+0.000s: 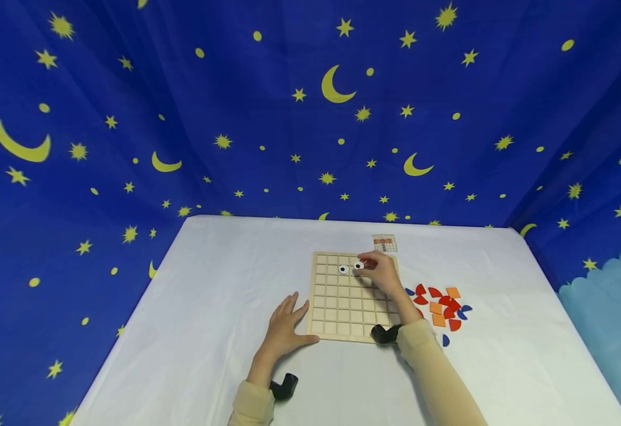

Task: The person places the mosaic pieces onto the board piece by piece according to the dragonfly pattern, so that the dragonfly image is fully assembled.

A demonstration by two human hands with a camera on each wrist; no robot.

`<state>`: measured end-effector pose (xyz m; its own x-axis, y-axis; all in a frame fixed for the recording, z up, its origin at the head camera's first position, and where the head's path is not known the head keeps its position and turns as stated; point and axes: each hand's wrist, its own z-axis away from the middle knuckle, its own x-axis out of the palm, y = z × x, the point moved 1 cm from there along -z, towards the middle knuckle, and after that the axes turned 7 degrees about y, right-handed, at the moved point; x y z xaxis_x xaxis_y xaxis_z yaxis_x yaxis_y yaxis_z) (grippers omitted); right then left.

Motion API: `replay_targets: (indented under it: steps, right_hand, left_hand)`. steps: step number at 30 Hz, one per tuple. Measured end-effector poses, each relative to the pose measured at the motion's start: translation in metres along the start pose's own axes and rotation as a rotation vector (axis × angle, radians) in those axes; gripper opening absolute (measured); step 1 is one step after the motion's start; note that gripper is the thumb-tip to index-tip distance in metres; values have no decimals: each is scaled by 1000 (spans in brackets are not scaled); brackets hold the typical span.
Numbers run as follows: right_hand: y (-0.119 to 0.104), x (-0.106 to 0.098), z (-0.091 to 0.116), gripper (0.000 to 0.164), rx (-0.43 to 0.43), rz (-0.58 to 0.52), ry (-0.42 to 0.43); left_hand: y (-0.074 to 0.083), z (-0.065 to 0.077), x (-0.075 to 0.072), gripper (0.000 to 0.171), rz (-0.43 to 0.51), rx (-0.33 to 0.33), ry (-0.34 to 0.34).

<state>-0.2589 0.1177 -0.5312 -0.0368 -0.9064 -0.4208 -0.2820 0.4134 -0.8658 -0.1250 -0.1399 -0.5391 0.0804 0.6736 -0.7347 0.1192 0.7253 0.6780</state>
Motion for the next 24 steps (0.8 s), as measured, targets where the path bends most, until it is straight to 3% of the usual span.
replay_targets:
  steps: [11,24]
  right_hand:
    - [12,12,0,31,9,82,-7]
    - [16,16,1,32,23,82,8]
  left_hand:
    - [-2,-1,1,88,14,-4,4]
    - [-2,-1,1,87,11,-19,-7]
